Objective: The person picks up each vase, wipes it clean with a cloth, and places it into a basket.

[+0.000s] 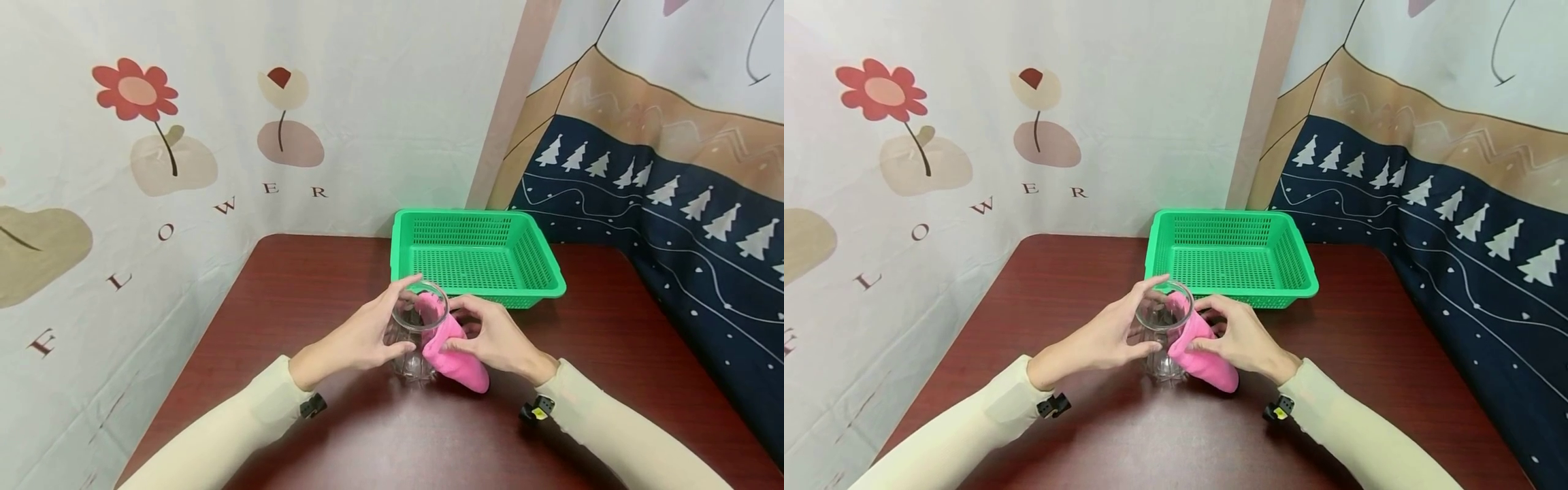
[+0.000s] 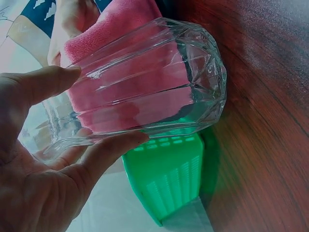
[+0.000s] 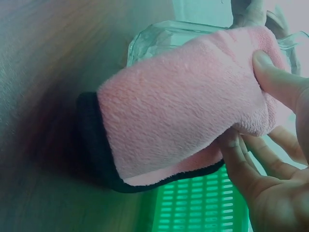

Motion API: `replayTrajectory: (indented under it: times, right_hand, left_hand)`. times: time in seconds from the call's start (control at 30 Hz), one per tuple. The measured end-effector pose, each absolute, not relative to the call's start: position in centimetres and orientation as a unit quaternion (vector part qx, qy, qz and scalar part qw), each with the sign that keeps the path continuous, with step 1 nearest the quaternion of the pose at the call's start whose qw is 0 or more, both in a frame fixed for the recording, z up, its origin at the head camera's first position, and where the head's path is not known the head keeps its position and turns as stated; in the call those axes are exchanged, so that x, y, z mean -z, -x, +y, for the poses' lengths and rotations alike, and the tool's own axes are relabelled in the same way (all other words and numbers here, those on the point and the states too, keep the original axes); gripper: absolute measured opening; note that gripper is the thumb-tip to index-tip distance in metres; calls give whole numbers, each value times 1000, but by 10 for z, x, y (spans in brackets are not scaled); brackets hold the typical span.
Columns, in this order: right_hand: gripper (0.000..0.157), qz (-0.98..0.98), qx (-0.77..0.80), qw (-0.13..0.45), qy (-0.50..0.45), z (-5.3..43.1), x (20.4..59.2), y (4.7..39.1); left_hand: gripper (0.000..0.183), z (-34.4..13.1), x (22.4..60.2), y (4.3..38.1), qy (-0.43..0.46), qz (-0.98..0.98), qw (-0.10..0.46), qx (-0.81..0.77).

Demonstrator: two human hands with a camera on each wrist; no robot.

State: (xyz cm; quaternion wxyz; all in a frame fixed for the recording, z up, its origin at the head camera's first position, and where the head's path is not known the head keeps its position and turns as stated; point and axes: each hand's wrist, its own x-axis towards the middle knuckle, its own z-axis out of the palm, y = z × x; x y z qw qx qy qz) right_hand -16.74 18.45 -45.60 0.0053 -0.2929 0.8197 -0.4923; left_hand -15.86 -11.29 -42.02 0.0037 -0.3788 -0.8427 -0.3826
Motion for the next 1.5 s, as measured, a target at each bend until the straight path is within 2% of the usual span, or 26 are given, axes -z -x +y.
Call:
replayTrajectory:
  times: [0.53,1.07,1.5]
  right_hand:
    - [58,767,565,-55,297,183,444,160]
    - [57,747,597,-68,284,186,436,158]
    - [55,763,573,-55,292,183,436,160]
  left_hand:
    - [113,-113,422,158,384,-835,7,395]
    - [113,-113,420,157,380,-833,-4,402]
    - [112,-114,420,157,378,-834,-5,403]
